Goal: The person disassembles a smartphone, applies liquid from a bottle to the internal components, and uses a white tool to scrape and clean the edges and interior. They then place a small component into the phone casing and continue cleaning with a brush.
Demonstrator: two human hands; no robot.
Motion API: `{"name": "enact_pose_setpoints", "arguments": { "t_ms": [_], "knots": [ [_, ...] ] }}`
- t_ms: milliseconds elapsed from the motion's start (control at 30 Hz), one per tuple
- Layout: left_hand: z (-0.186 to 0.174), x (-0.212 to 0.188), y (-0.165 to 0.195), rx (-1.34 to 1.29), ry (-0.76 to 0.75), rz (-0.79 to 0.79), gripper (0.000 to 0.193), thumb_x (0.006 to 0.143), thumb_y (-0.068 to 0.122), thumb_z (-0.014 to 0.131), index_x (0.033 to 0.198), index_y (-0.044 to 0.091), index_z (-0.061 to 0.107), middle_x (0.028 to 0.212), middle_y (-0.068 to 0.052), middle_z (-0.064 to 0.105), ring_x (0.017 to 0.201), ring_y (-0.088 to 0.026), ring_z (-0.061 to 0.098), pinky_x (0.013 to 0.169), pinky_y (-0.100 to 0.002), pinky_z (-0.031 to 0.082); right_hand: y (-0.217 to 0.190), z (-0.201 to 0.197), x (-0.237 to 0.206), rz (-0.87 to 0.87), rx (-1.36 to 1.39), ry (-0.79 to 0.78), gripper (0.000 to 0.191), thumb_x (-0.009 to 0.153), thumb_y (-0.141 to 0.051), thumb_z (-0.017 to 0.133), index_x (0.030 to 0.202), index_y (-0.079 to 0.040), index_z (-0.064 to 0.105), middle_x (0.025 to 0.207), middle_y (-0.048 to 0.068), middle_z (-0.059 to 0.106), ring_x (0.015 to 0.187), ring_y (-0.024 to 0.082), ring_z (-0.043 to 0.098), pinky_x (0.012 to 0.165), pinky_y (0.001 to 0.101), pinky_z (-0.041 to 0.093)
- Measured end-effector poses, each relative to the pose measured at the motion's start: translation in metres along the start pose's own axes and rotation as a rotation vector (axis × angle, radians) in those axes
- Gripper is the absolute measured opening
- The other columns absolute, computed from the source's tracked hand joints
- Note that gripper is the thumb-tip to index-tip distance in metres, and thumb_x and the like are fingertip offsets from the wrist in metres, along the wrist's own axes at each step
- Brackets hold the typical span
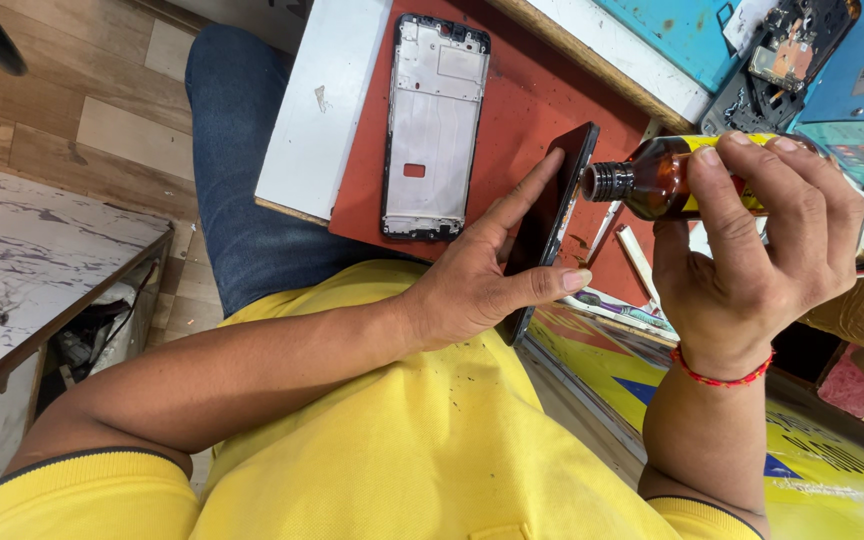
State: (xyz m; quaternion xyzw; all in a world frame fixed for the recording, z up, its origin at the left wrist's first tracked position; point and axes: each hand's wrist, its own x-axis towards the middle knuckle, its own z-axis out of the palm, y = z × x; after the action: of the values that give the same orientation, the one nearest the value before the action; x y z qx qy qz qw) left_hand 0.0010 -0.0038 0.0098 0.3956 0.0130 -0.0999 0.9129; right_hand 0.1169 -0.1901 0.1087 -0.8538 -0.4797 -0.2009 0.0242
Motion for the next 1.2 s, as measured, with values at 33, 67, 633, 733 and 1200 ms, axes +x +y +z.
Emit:
{"name": "enact_pose_setpoints", "arguments": {
  "t_ms": [33, 67, 633, 733, 1200],
  "knots": [
    [0.0, 0.0, 0.0, -0.008, 0.003, -0.01, 0.104, 0.096, 0.033, 0.075, 0.171, 0.017, 0.006, 0.163, -0.012, 0.037, 0.141, -0.02, 0.048, 0.117, -0.033, 0.046, 0.0, 0.0, 0.0, -0.001, 0.006, 0.005, 0.049, 0.085, 0.01, 0.077, 0.13, -0.01, 0.074, 0.13, 0.008, 0.069, 0.123, 0.031, 0.063, 0.104, 0.0413, 0.054],
    [0.001, 0.0, 0.001, -0.016, 0.005, -0.021, 0.104, 0.095, 0.032, 0.075, 0.171, 0.018, 0.006, 0.162, -0.012, 0.038, 0.137, -0.021, 0.049, 0.115, -0.033, 0.047, -0.001, 0.0, 0.0, 0.002, 0.015, 0.008, 0.049, 0.085, 0.01, 0.077, 0.129, -0.01, 0.074, 0.129, 0.008, 0.069, 0.123, 0.031, 0.063, 0.105, 0.0414, 0.054],
    [0.003, -0.001, -0.006, 0.084, 0.026, 0.025, 0.104, 0.096, 0.038, 0.076, 0.172, 0.018, 0.007, 0.167, -0.017, 0.029, 0.158, -0.028, 0.034, 0.127, -0.038, 0.036, -0.013, 0.001, -0.009, 0.088, 0.094, 0.033, 0.045, 0.089, 0.002, 0.086, 0.13, -0.009, 0.071, 0.127, 0.008, 0.068, 0.121, 0.032, 0.062, 0.107, 0.0418, 0.054],
    [0.003, -0.001, -0.006, 0.091, 0.028, 0.016, 0.105, 0.095, 0.039, 0.076, 0.172, 0.018, 0.007, 0.162, -0.016, 0.033, 0.156, -0.028, 0.035, 0.128, -0.038, 0.035, -0.013, 0.001, -0.01, 0.094, 0.093, 0.038, 0.045, 0.088, 0.001, 0.086, 0.13, -0.01, 0.072, 0.127, 0.008, 0.068, 0.121, 0.032, 0.062, 0.107, 0.042, 0.055],
    [0.005, -0.003, -0.005, 0.111, 0.041, 0.003, 0.106, 0.095, 0.039, 0.076, 0.172, 0.018, 0.007, 0.148, -0.015, 0.041, 0.149, -0.028, 0.043, 0.127, -0.038, 0.036, -0.012, -0.001, -0.014, 0.074, 0.082, 0.042, 0.043, 0.087, -0.002, 0.086, 0.127, -0.009, 0.071, 0.128, 0.007, 0.068, 0.122, 0.032, 0.062, 0.107, 0.0423, 0.054]
  ]
}}
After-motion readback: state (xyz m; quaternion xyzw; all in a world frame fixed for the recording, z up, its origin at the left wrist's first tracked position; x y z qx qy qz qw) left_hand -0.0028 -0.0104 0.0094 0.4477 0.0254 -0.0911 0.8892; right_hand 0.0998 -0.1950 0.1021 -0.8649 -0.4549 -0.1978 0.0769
